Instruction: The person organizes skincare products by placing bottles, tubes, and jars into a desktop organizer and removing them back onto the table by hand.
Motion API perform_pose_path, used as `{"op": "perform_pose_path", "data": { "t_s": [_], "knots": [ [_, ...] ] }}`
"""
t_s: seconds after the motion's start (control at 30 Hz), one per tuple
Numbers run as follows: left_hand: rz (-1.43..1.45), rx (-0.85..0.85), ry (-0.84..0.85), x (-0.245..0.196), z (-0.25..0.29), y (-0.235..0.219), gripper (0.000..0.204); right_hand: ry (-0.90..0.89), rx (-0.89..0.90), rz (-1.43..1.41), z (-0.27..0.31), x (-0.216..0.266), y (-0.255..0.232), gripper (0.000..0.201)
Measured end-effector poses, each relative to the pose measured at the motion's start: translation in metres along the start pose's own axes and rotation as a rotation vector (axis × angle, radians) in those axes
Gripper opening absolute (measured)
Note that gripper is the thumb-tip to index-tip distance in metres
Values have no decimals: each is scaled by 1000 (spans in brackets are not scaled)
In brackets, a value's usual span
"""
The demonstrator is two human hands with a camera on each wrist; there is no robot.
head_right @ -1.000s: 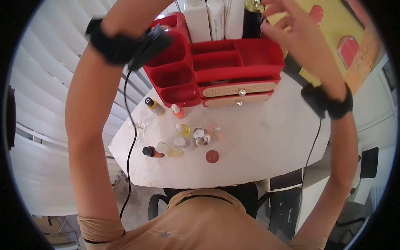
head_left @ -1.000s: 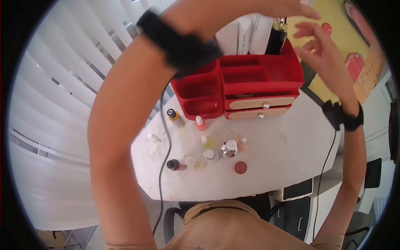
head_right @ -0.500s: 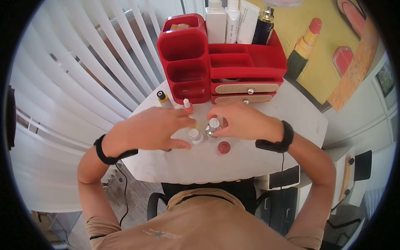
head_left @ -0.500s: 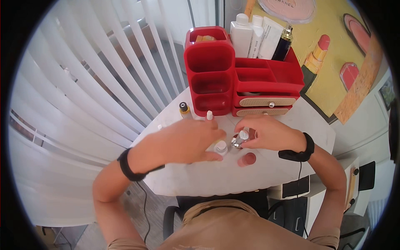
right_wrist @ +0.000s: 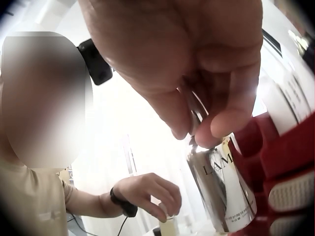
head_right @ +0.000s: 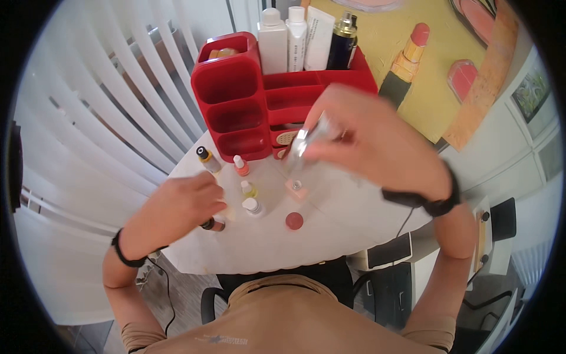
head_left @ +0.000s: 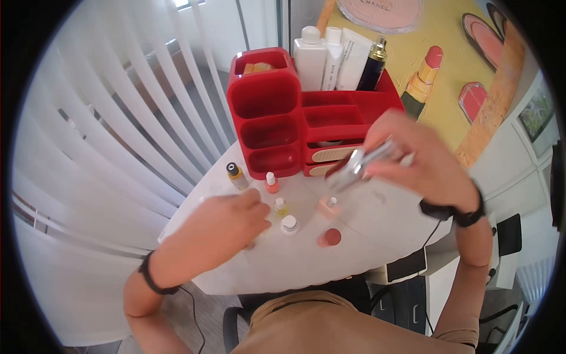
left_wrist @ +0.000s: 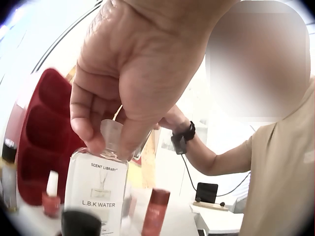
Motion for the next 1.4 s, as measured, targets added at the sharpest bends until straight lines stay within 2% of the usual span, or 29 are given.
{"op": "perform_pose_path", "data": {
  "t_s": [0.03,0.07,0.13,0.17,0.23,0.3,0.37,0.47,0.63,0.73,0.77,0.83,0.87,0.9,0.93,0.97,1.03,1.07,1.13,1.17,1.23,1.27,1.3,1.37,1.4],
  "knots": [
    [12,-74,-14,-4,-3,-25,18,22,-71,62,1,-1,-22,20],
    [9,-74,-7,-8,-7,-39,18,56,-176,32,0,-9,-41,19],
    [112,-206,-74,-8,-18,-69,18,-52,-292,178,-5,-12,-67,18],
    [105,-214,-67,-10,-30,-78,18,-56,-301,186,-13,-27,-79,18],
    [189,-331,-8,-13,-62,-105,16,30,-237,254,-33,-77,-92,21],
    [167,-344,39,-21,-96,-111,15,119,-151,39,-46,-114,-78,20],
    [148,-353,82,-28,-127,-107,13,117,-160,26,-55,-148,-63,23],
    [146,-381,133,-35,-165,-97,14,118,-187,-8,-60,-171,-49,25],
    [172,-356,200,-43,-221,-78,19,59,-264,-150,-49,-166,-53,29],
    [129,-310,154,-41,-250,-60,20,85,-336,-201,-26,-164,-60,30],
    [134,-308,156,-43,-257,-57,20,113,-294,-222,-17,-167,-58,30],
    [103,-187,240,-49,-266,-43,19,142,-245,-243,-7,-169,-48,30],
    [107,-186,239,-53,-268,-41,19,121,-144,-179,-4,-165,-38,30],
    [45,-127,191,-57,-272,-35,20,99,-46,-115,-2,-161,-30,29],
    [-18,-69,145,-57,-275,-30,21,98,-47,-115,-2,-160,-26,29],
    [-20,-68,145,-57,-273,-30,21,128,-13,-97,-1,-160,-21,29],
    [98,-248,203,-55,-258,-42,25,154,27,-89,-1,-157,-15,29],
    [97,-240,187,-50,-252,-46,25,166,18,-48,0,-154,-17,29],
    [102,-418,255,-42,-225,-68,29,139,47,-84,3,-162,-12,34],
    [102,-393,228,-39,-206,-70,29,147,5,-169,8,-160,-7,38],
    [122,-209,109,-36,-169,-72,29,138,-45,-243,10,-150,-5,42],
    [119,-209,105,-32,-150,-67,29,124,-152,-96,15,-142,-11,44],
    [101,-91,95,-26,-133,-50,31,111,-258,54,21,-131,-17,48],
    [103,88,63,-15,-96,-17,32,51,-225,76,26,-86,-13,49],
    [119,154,49,-13,-78,-1,33,36,-81,-116,31,-66,5,55]
  ]
}}
Point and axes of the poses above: each hand's wrist, its own z-axis away from the middle knuckle, its own y-axis out of the palm, x = y × z, the point moved 6 cm from there along -z, towards the middle knuckle, and after that the axes turned 15 degrees about -y, right-handed, at the moved point
